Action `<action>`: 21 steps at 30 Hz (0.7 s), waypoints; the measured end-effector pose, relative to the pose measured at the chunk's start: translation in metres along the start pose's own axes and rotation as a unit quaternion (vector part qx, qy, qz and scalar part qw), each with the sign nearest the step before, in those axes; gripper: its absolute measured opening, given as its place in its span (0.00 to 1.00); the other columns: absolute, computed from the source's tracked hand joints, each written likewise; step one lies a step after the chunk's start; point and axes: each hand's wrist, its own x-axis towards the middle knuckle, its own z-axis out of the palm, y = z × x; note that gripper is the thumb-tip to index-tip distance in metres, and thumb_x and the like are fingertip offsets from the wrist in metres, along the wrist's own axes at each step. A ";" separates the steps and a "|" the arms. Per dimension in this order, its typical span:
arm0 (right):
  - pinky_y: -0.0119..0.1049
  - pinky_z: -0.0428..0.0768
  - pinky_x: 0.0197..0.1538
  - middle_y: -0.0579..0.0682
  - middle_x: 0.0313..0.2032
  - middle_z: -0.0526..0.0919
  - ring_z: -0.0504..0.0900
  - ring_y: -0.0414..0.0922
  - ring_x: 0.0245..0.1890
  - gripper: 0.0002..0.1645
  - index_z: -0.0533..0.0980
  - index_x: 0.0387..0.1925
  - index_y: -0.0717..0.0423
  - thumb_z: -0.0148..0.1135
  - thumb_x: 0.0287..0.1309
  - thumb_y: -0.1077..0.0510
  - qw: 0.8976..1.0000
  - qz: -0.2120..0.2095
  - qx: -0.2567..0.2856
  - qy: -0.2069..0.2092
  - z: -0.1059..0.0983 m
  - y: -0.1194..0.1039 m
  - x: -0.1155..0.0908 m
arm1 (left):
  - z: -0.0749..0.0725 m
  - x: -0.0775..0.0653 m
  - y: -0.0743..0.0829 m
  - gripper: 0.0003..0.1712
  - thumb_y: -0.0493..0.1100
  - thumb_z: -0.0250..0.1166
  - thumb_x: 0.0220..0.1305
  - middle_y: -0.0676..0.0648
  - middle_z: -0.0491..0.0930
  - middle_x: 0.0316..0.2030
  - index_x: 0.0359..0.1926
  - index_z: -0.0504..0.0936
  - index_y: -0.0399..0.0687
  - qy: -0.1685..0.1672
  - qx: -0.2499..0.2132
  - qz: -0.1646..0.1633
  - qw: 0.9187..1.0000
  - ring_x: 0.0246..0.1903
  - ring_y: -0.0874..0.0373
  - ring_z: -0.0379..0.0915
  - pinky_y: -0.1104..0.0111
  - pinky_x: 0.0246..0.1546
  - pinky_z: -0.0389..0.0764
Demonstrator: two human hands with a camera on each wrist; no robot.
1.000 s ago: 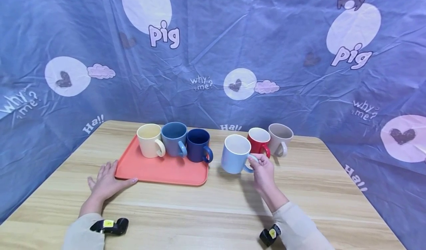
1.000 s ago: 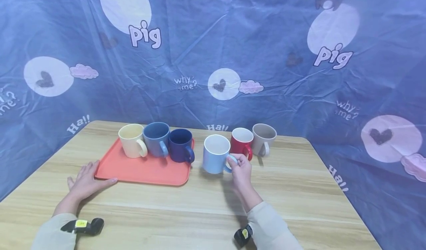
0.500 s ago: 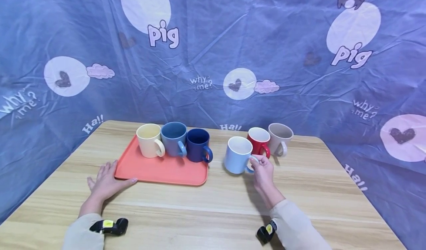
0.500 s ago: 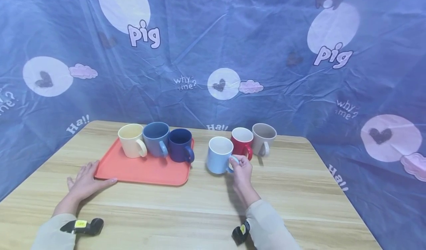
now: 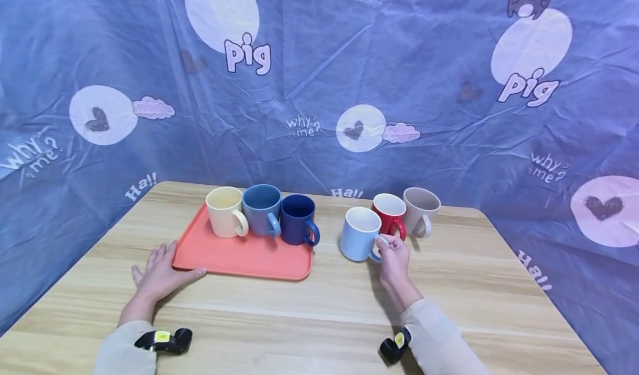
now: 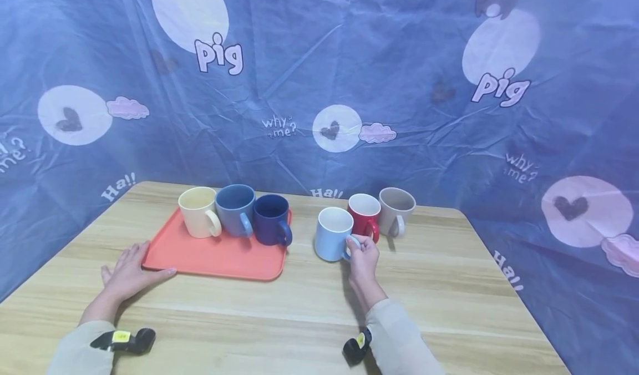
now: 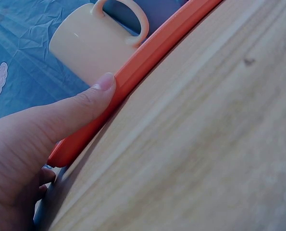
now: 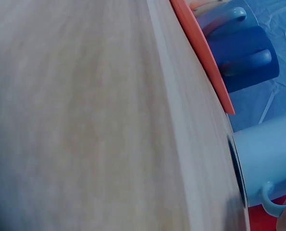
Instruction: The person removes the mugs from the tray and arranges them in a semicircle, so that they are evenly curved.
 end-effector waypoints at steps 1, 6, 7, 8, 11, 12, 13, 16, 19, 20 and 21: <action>0.26 0.68 0.26 0.42 0.16 0.72 0.68 0.35 0.18 0.11 0.70 0.19 0.57 0.53 0.46 0.75 1.000 -0.001 0.001 -0.001 0.000 0.001 0.000 | 0.000 0.000 0.000 0.66 0.74 0.58 0.35 0.23 0.40 0.58 0.63 0.43 0.33 0.000 0.000 0.000 1.000 0.58 0.31 0.27 0.37 0.42 0.18; 0.26 0.68 0.26 0.42 0.16 0.73 0.69 0.35 0.19 0.11 0.70 0.20 0.58 0.54 0.45 0.75 1.000 -0.004 0.000 0.004 0.000 0.003 0.001 | 0.001 -0.001 0.000 0.66 0.74 0.58 0.35 0.23 0.40 0.58 0.63 0.44 0.32 -0.001 0.000 -0.001 1.000 0.58 0.31 0.27 0.37 0.42 0.17; 0.26 0.68 0.27 0.42 0.16 0.73 0.69 0.35 0.19 0.10 0.70 0.20 0.58 0.54 0.46 0.74 1.000 -0.005 -0.002 0.004 0.000 0.003 0.001 | 0.001 -0.001 0.000 0.66 0.74 0.58 0.35 0.23 0.40 0.58 0.63 0.44 0.32 -0.001 0.000 -0.001 1.000 0.58 0.31 0.27 0.37 0.42 0.17; 0.26 0.68 0.27 0.42 0.16 0.73 0.69 0.35 0.19 0.10 0.70 0.20 0.58 0.54 0.46 0.74 1.000 -0.005 -0.002 0.006 0.000 0.004 0.001 | 0.001 -0.001 0.000 0.66 0.74 0.58 0.35 0.23 0.40 0.58 0.63 0.44 0.32 -0.001 0.001 -0.001 1.000 0.58 0.31 0.27 0.37 0.42 0.17; 0.27 0.69 0.28 0.42 0.17 0.73 0.69 0.35 0.20 0.09 0.70 0.21 0.59 0.54 0.46 0.74 1.000 -0.009 -0.002 0.008 0.001 0.005 0.002 | 0.001 -0.001 0.000 0.66 0.74 0.58 0.35 0.23 0.40 0.58 0.63 0.43 0.32 -0.002 0.001 -0.001 1.000 0.58 0.31 0.27 0.37 0.42 0.17; 0.27 0.69 0.29 0.43 0.17 0.73 0.69 0.35 0.20 0.09 0.70 0.21 0.59 0.54 0.46 0.74 1.000 -0.010 -0.001 0.008 0.001 0.005 0.003 | 0.001 0.000 0.000 0.66 0.74 0.58 0.36 0.23 0.40 0.58 0.63 0.43 0.32 -0.002 0.001 -0.001 1.000 0.58 0.31 0.27 0.37 0.42 0.17; 0.27 0.69 0.29 0.43 0.17 0.73 0.69 0.35 0.21 0.09 0.70 0.21 0.59 0.54 0.46 0.74 1.000 -0.012 -0.002 0.009 0.001 0.006 0.004 | 0.001 0.000 0.000 0.66 0.74 0.58 0.36 0.23 0.40 0.58 0.63 0.43 0.32 -0.003 0.002 -0.001 1.000 0.58 0.31 0.27 0.37 0.42 0.17; 0.26 0.69 0.29 0.43 0.17 0.73 0.70 0.34 0.21 0.09 0.70 0.21 0.60 0.54 0.46 0.74 1.000 -0.019 -0.005 0.015 0.000 0.007 0.006 | 0.001 0.000 0.000 0.66 0.74 0.58 0.36 0.23 0.40 0.58 0.63 0.43 0.32 -0.003 0.001 -0.002 1.000 0.58 0.31 0.27 0.37 0.42 0.17; 0.24 0.70 0.29 0.42 0.18 0.74 0.71 0.34 0.22 0.09 0.70 0.22 0.59 0.55 0.46 0.74 0.999 -0.026 -0.014 0.023 0.000 0.008 0.008 | 0.000 0.000 0.001 0.66 0.74 0.58 0.36 0.23 0.40 0.58 0.63 0.43 0.32 -0.003 0.000 -0.001 1.000 0.58 0.31 0.27 0.38 0.43 0.17; 0.24 0.70 0.29 0.42 0.18 0.74 0.71 0.34 0.22 0.08 0.70 0.22 0.59 0.55 0.46 0.74 0.999 -0.027 -0.017 0.025 0.000 0.008 0.009 | 0.000 0.000 0.001 0.66 0.73 0.58 0.36 0.23 0.40 0.58 0.63 0.43 0.32 -0.003 0.000 -0.001 1.000 0.58 0.31 0.27 0.38 0.43 0.17; 0.23 0.70 0.29 0.42 0.19 0.74 0.71 0.33 0.23 0.08 0.70 0.23 0.59 0.55 0.46 0.74 0.999 -0.027 -0.021 0.026 0.000 0.009 0.009 | 0.000 0.000 0.001 0.66 0.73 0.58 0.36 0.23 0.40 0.58 0.63 0.43 0.31 -0.002 -0.001 -0.001 1.000 0.58 0.31 0.27 0.37 0.43 0.18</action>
